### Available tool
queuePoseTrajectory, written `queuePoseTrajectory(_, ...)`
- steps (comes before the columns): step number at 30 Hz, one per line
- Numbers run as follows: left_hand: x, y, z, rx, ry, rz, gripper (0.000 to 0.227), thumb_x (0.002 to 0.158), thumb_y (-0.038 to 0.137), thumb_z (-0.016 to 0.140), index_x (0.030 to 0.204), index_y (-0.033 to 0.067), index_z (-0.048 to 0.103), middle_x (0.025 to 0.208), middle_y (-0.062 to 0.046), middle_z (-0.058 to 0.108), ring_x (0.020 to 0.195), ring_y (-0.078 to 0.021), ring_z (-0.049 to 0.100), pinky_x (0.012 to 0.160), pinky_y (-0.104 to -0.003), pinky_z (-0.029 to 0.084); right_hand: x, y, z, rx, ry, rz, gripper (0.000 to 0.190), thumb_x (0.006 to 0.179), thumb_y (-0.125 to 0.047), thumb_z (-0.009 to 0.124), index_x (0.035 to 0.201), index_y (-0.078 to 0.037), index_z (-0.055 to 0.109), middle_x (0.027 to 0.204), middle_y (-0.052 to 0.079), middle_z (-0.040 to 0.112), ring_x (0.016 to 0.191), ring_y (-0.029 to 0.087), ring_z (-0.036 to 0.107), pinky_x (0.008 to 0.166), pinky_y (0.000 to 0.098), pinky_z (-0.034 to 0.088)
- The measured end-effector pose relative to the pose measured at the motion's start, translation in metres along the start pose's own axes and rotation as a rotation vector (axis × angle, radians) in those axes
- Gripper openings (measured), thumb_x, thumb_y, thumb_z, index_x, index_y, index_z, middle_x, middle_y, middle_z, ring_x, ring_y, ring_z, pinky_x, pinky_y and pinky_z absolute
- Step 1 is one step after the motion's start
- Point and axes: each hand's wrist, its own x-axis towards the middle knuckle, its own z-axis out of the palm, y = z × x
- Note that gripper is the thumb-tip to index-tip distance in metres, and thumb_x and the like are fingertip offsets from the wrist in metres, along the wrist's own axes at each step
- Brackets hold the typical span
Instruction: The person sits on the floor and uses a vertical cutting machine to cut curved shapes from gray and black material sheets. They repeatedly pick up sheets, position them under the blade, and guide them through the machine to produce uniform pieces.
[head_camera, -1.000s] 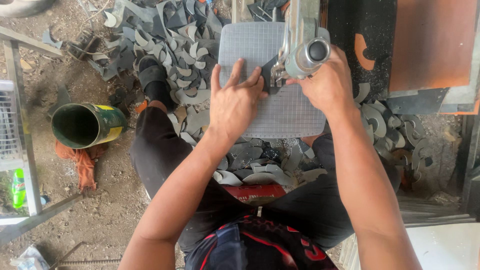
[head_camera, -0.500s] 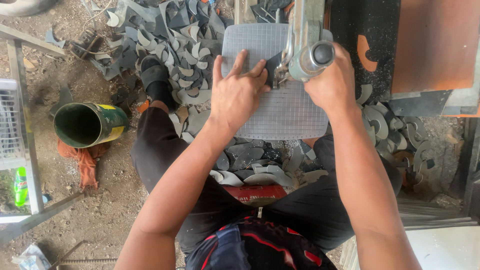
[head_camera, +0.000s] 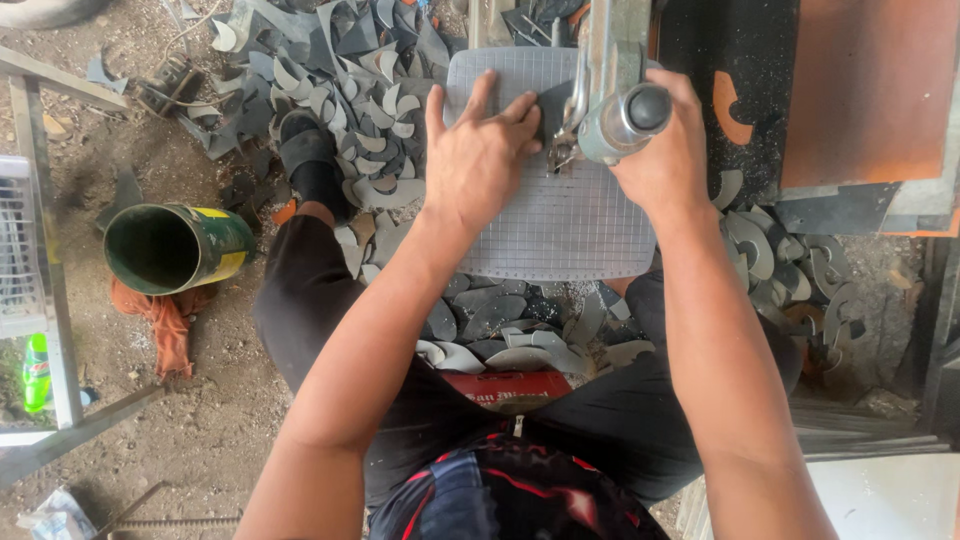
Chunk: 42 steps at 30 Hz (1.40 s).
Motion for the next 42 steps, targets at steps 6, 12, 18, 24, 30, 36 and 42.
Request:
queuePoseTrajectory(6, 0.025, -0.014, -0.007, -0.052, 0.077, 0.052, 0.042, 0.084, 0.029, 0.076, 0.122, 0.0129, 0.075, 0.131, -0.007, 0.069, 0.131, -0.0330, 0.052, 0.104, -0.076, 0.021, 0.013, 0.037, -0.013, 0.120, 0.101, -0.077, 0.047, 0.076, 0.013, 0.067, 0.123, 0.007, 0.072, 0.123, 0.022, 0.073, 0.118, 0.031, 0.071, 0.101, 0.0389, 0.055)
queuePoseTrajectory(12, -0.035, -0.106, 0.027, -0.536, 0.526, -0.330, 0.035, 0.108, 0.029, 0.066, 0.127, -0.0001, 0.069, 0.126, -0.021, 0.074, 0.119, -0.0320, 0.073, 0.101, -0.038, 0.056, -0.029, 0.136, -0.067, 0.618, 0.084, 0.562, 0.016, 0.113, -0.014, 0.074, 0.126, -0.005, 0.072, 0.118, 0.002, 0.074, 0.098, 0.013, 0.072, 0.081, 0.0328, 0.061)
queuePoseTrajectory(18, -0.194, -0.174, 0.176, -0.172, -0.625, -0.848, 0.046, 0.087, 0.044, 0.063, 0.090, -0.0005, 0.077, 0.097, -0.026, 0.073, 0.099, -0.0419, 0.071, 0.092, -0.049, 0.056, -0.125, 0.216, -0.107, 0.418, -0.018, 0.822, 0.026, 0.112, -0.025, 0.064, 0.133, -0.010, 0.065, 0.121, 0.005, 0.070, 0.107, 0.017, 0.068, 0.088, 0.0335, 0.057)
queuePoseTrajectory(24, -0.300, -0.127, 0.266, -0.161, -0.823, -1.351, 0.056, 0.088, 0.049, 0.070, 0.121, 0.0039, 0.071, 0.133, -0.018, 0.067, 0.127, -0.0354, 0.061, 0.105, -0.045, 0.051, -0.171, 0.200, -0.107, -0.338, -0.395, 0.963, 0.044, 0.100, -0.026, 0.082, 0.139, -0.007, 0.073, 0.115, 0.023, 0.070, 0.105, 0.036, 0.065, 0.087, 0.0485, 0.051)
queuePoseTrajectory(30, -0.305, -0.099, 0.308, 0.038, -0.699, -1.604, 0.091, 0.075, 0.059, 0.084, 0.139, 0.0024, 0.051, 0.135, -0.016, 0.064, 0.120, -0.0288, 0.066, 0.096, -0.040, 0.057, -0.169, 0.183, -0.103, -0.098, -0.195, 0.918, 0.051, 0.099, -0.027, 0.078, 0.143, -0.003, 0.066, 0.133, 0.019, 0.068, 0.119, 0.026, 0.065, 0.100, 0.0387, 0.048)
queuePoseTrajectory(36, -0.254, -0.085, 0.243, -0.125, -1.146, -1.371, 0.098, 0.069, 0.065, 0.082, 0.139, 0.0015, 0.055, 0.133, -0.013, 0.068, 0.112, -0.0257, 0.072, 0.093, -0.040, 0.059, -0.141, 0.131, -0.103, 0.065, -0.270, 0.878, 0.049, 0.097, -0.021, 0.074, 0.143, -0.006, 0.065, 0.134, 0.015, 0.068, 0.120, 0.021, 0.064, 0.098, 0.0345, 0.048)
queuePoseTrajectory(42, -0.184, -0.006, 0.043, -0.437, -1.383, -0.302, 0.089, 0.056, 0.048, 0.082, 0.131, 0.0039, 0.061, 0.122, -0.021, 0.071, 0.108, -0.0368, 0.070, 0.089, -0.041, 0.057, -0.120, 0.060, -0.125, 0.196, -0.318, 0.584, 0.045, 0.094, -0.019, 0.072, 0.137, -0.005, 0.067, 0.129, 0.016, 0.073, 0.116, 0.021, 0.067, 0.097, 0.0326, 0.051)
